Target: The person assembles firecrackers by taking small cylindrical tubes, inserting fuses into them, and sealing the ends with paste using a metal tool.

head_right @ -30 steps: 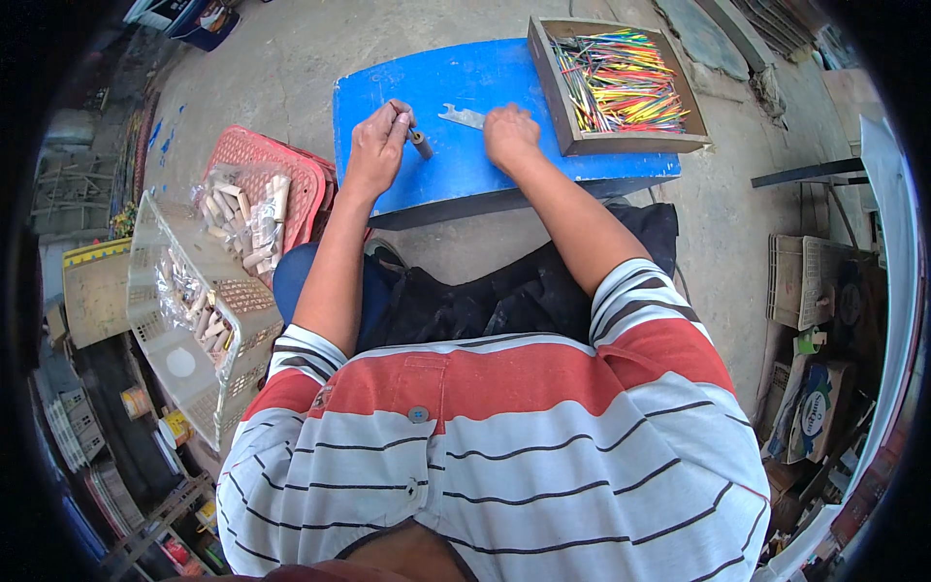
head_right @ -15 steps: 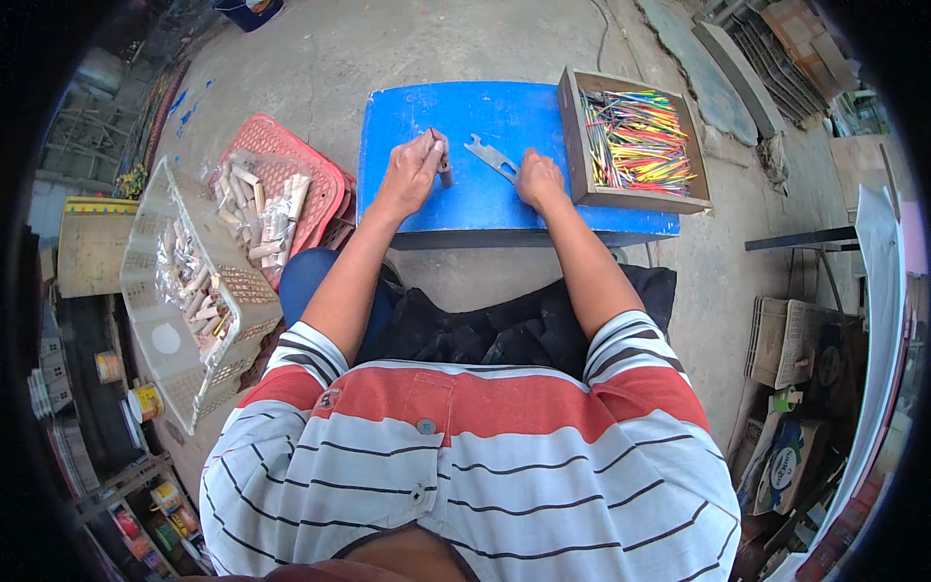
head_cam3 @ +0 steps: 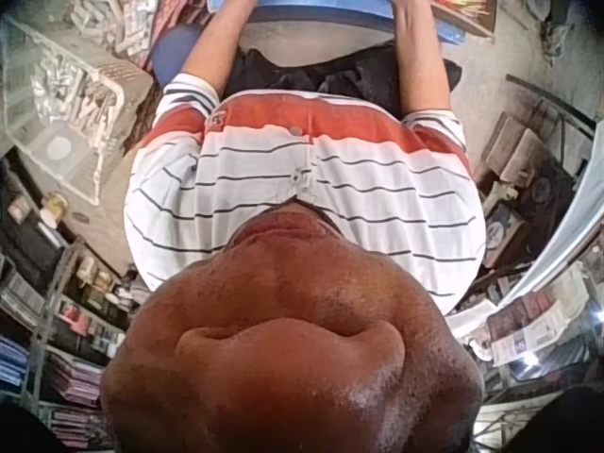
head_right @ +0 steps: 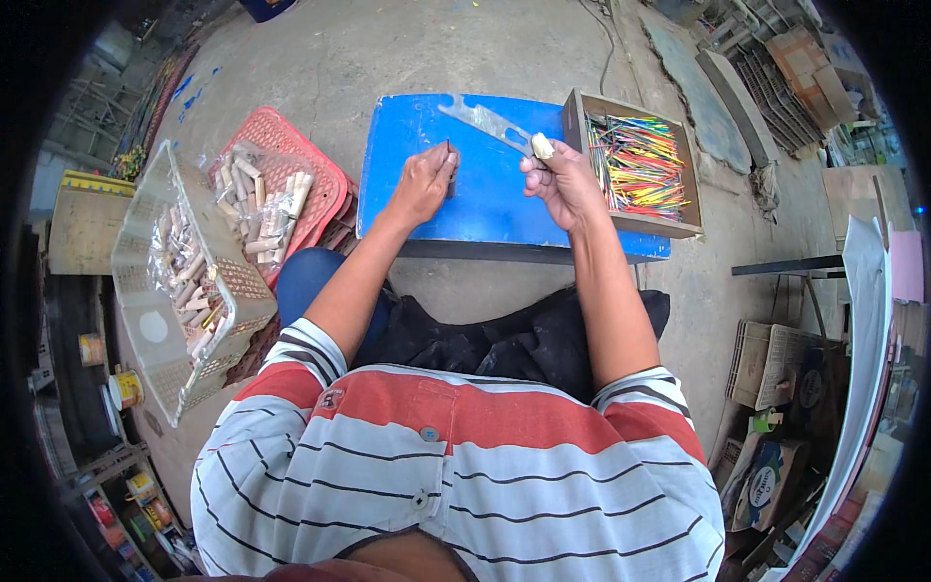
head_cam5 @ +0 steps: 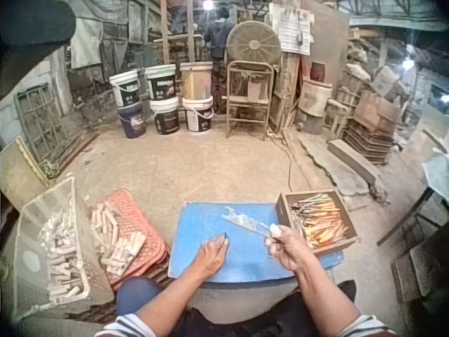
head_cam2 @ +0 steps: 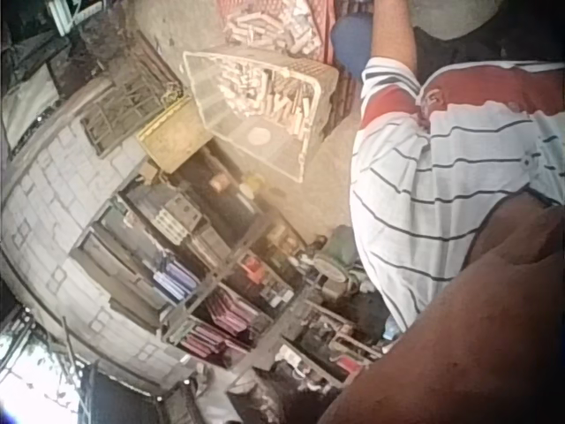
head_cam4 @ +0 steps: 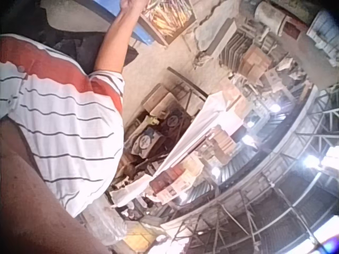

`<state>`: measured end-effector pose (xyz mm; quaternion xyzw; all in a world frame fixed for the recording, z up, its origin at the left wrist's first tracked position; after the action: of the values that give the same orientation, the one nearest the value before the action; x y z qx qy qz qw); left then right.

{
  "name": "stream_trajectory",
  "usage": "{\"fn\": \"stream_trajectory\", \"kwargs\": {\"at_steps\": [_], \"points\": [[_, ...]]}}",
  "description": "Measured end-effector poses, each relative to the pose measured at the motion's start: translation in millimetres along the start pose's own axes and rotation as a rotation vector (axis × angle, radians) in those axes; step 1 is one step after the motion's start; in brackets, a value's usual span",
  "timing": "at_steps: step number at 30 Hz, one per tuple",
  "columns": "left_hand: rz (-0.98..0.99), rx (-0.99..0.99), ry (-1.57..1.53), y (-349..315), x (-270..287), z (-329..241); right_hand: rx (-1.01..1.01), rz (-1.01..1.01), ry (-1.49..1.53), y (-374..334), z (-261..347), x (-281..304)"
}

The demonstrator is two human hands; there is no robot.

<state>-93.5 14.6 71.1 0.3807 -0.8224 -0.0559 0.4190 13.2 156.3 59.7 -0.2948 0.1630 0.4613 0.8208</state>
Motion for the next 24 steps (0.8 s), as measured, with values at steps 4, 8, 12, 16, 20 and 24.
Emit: {"fn": "stream_trajectory", "kwargs": {"at_steps": [4,8,12,16,20,24], "points": [[0.009,0.003,0.003,1.6,-3.6,-0.1,-0.008,0.126,0.194,-2.8,-2.1,-11.8],[0.010,0.011,-0.002,-0.7,-4.8,1.0,-0.094,0.237,0.296,-13.0,-1.7,-35.0],[-0.022,0.000,-0.025,0.2,-2.2,0.9,-0.066,0.126,0.036,-13.0,12.3,-41.3],[-0.024,-0.049,0.009,-0.6,-5.8,0.8,-0.154,0.349,0.411,-7.9,7.6,-51.3],[-0.007,0.003,0.002,-1.8,-7.5,5.4,-0.136,0.162,0.192,-2.0,4.5,-34.6],[-0.015,-0.019,-0.014,0.1,-3.8,-0.1,-0.117,0.260,0.396,-3.0,8.6,-44.8]]}}
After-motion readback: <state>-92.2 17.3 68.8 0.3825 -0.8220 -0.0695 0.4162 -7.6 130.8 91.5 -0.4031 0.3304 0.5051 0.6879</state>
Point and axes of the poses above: each hand's wrist, its own y-axis towards the middle knuckle, its own x-axis out of the back of the hand, z = x × y, the point moved 9 cm from there along y, towards the middle knuckle, and after that the axes turned 14 degrees about y, right-handed, at the moved point
